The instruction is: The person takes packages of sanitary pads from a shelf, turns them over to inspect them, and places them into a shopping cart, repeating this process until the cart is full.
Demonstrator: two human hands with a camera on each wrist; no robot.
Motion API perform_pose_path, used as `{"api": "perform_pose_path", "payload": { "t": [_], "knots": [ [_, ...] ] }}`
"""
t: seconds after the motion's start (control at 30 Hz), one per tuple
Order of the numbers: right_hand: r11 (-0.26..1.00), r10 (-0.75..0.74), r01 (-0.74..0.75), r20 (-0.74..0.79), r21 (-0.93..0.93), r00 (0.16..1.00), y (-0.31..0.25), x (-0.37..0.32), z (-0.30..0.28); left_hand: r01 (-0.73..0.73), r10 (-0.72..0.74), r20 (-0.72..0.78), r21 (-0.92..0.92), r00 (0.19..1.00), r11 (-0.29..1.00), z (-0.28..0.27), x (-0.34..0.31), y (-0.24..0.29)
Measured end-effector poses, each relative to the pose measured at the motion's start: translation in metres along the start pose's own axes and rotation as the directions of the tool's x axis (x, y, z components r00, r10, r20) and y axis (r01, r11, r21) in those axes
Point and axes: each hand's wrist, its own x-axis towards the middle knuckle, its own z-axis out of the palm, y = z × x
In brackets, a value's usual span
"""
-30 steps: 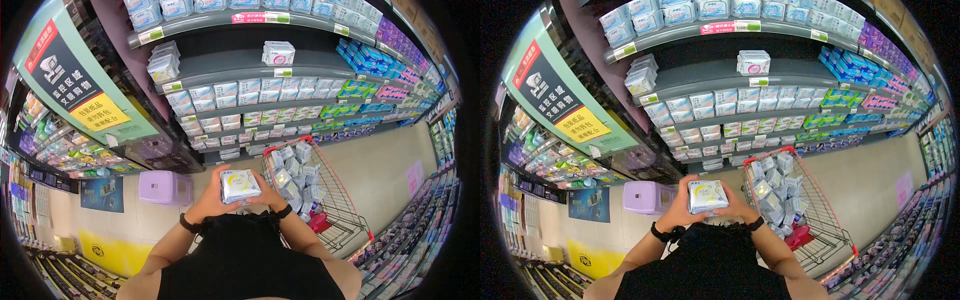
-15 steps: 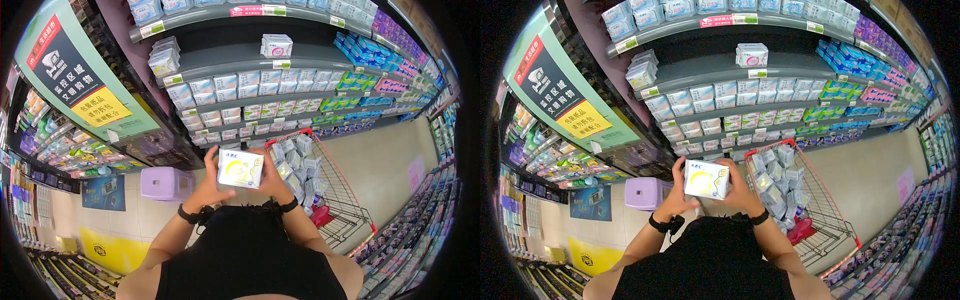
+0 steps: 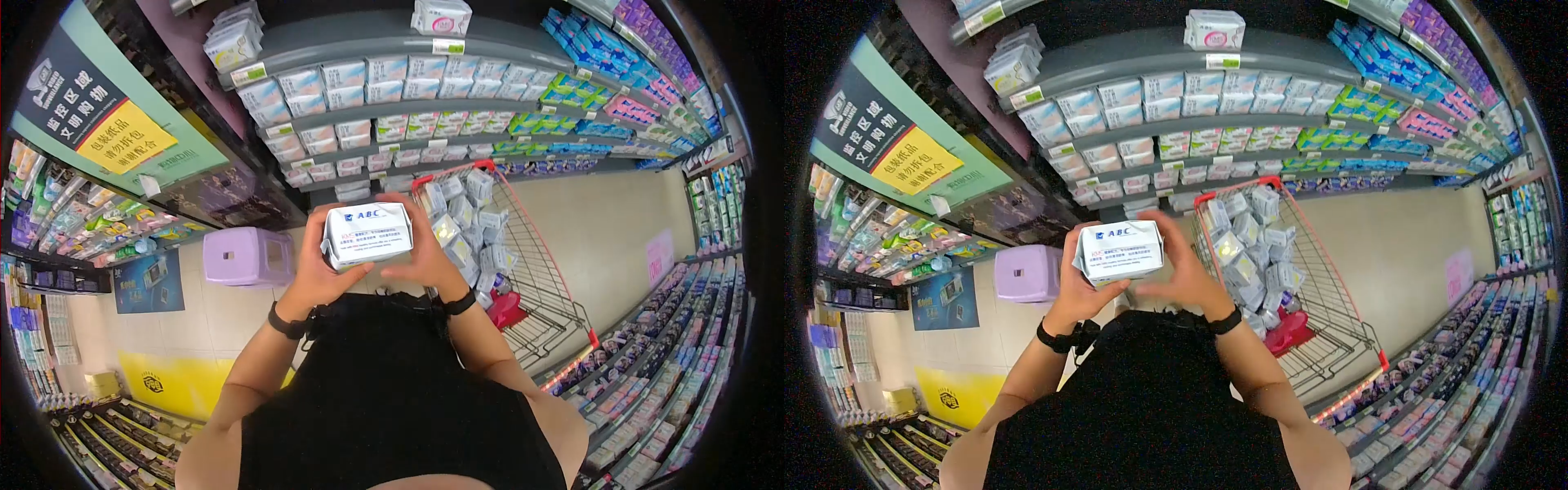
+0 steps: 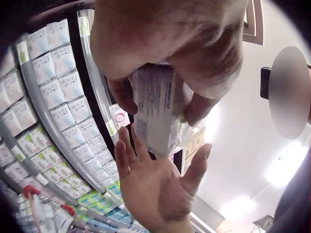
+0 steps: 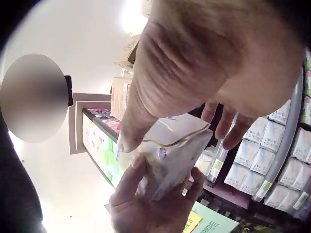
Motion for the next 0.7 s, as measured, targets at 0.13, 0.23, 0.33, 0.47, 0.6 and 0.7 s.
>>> {"api": "perform_pose_path", "payload": {
  "t": [0.13,0.23,0.33,0.47,0.6,0.7],
  "knots": [
    [0.987,0.153,-0.153,0.001,-0.04,0.988,-0.005,-0.007,-0.001,0.057,-0.057,0.035,-0.005,0.998,0.998,0.006,-0.002,-0.005],
    [0.961,0.128,-0.115,0.036,-0.25,0.991,-0.006,-0.003,-0.007,0.066,-0.077,0.103,0.104,0.992,0.992,0.0,0.0,-0.005],
    [0.932,0.118,-0.087,0.067,-0.353,0.991,-0.004,-0.006,-0.01,0.13,-0.165,0.154,0.218,0.974,0.967,0.0,0.0,0.002],
    [0.929,0.168,-0.134,0.072,-0.344,0.983,0.005,-0.012,-0.01,0.103,-0.173,0.192,0.325,0.966,0.94,0.001,-0.003,-0.011],
    [0.964,0.081,-0.066,0.048,-0.259,0.996,0.006,-0.018,-0.001,0.124,-0.18,0.172,0.294,0.969,0.948,0.007,-0.006,-0.017],
    [0.976,-0.015,0.022,0.037,-0.216,0.999,0.001,-0.013,0.002,0.167,-0.188,0.119,0.167,0.975,0.972,0.015,-0.008,-0.016]
  ]
}}
